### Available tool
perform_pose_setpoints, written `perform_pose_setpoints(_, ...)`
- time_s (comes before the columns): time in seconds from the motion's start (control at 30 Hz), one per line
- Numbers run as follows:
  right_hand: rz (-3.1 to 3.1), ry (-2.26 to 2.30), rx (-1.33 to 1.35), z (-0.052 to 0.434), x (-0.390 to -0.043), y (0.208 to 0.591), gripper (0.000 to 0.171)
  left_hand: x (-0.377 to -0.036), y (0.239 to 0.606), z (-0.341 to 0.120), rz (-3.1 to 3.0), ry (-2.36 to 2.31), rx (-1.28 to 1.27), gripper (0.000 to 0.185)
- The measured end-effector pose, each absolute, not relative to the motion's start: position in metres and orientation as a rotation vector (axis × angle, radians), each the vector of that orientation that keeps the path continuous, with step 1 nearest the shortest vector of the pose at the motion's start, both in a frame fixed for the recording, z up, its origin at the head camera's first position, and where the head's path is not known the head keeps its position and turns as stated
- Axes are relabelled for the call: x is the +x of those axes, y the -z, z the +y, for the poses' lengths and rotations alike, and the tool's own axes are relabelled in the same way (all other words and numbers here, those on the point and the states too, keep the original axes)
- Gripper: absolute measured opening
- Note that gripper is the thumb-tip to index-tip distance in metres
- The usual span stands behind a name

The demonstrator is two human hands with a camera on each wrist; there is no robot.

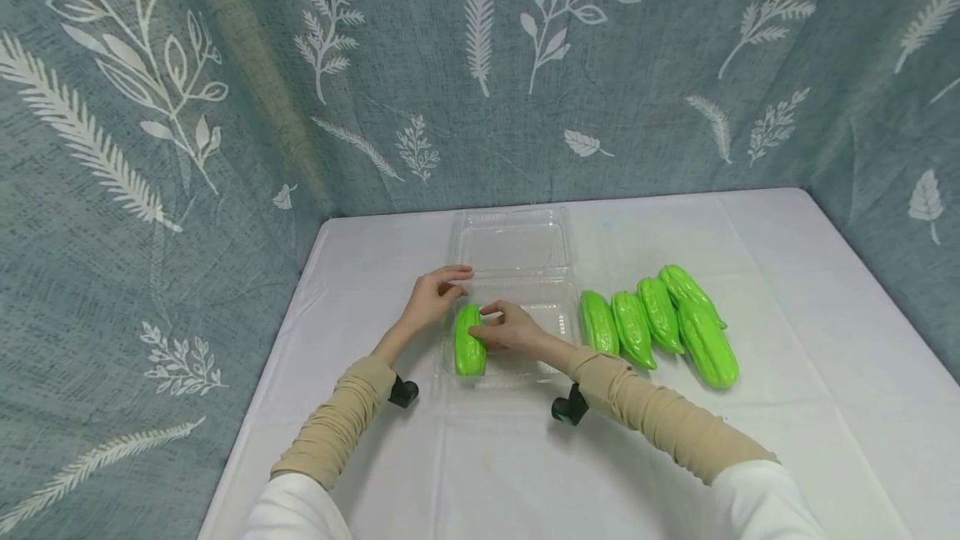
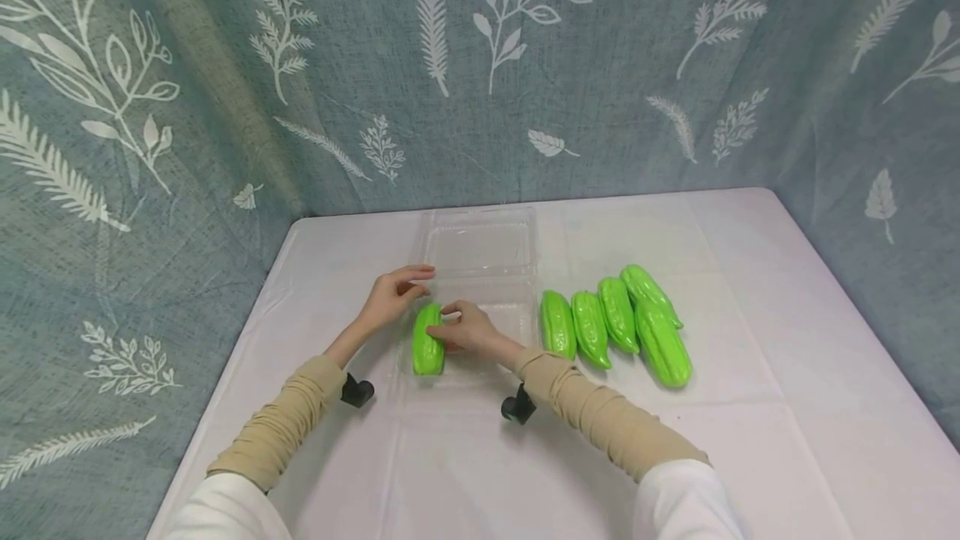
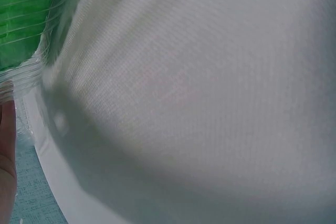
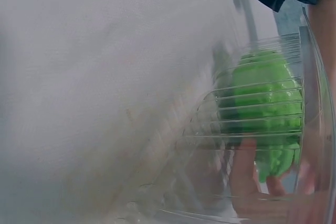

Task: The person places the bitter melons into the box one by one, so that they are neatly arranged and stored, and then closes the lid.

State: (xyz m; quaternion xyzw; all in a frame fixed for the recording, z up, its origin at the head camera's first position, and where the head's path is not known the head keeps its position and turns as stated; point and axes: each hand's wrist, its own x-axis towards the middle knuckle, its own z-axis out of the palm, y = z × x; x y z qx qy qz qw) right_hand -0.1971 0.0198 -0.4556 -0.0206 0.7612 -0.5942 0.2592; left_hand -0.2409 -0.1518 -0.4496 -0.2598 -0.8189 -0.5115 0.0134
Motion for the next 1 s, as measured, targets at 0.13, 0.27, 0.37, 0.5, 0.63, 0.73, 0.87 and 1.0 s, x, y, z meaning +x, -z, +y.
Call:
perform_pose_setpoints(0.13, 2.088, 1.580, -0.039, 0.020, -0.196, 0.457, 0.050, -0.249, 0.465, -0.155, -2.567, 1.583, -0.789, 0.026)
perform_pose_setpoints(0.27, 2.103, 1.575, -0.027, 0.021, -0.196, 0.457, 0.049, -0.254, 0.474, -0.158, -2.580, 1.589, -0.766, 0.026)
perform_pose_setpoints(0.37, 2.110, 1.584, -0.025, 0.023, -0.196, 0.457, 0.049, -0.254, 0.473, -0.158, -2.566, 1.611, -0.773, 0.026)
perform_pose_setpoints(0.5, 2.126, 1.584, -0.029, 0.025, -0.197, 0.456, 0.049, -0.247, 0.460, -0.156, -2.562, 1.637, -0.783, 0.026)
perform_pose_setpoints(0.63, 2.134, 1.577, -0.034, 0.027, -0.197, 0.456, 0.050, -0.240, 0.447, -0.153, -2.578, 1.635, -0.788, 0.026)
perform_pose_setpoints(0.73, 2.126, 1.584, -0.030, 0.028, -0.196, 0.455, 0.052, -0.237, 0.444, -0.152, -2.583, 1.630, -0.789, 0.026)
perform_pose_setpoints(0.87, 2.117, 1.612, -0.018, 0.030, -0.196, 0.454, 0.052, -0.236, 0.444, -0.153, -2.579, 1.632, -0.791, 0.026)
perform_pose_setpoints(1.0, 2.139, 1.612, -0.029, 0.032, -0.195, 0.453, 0.053, -0.235, 0.445, -0.154, -2.576, 1.631, -0.798, 0.026)
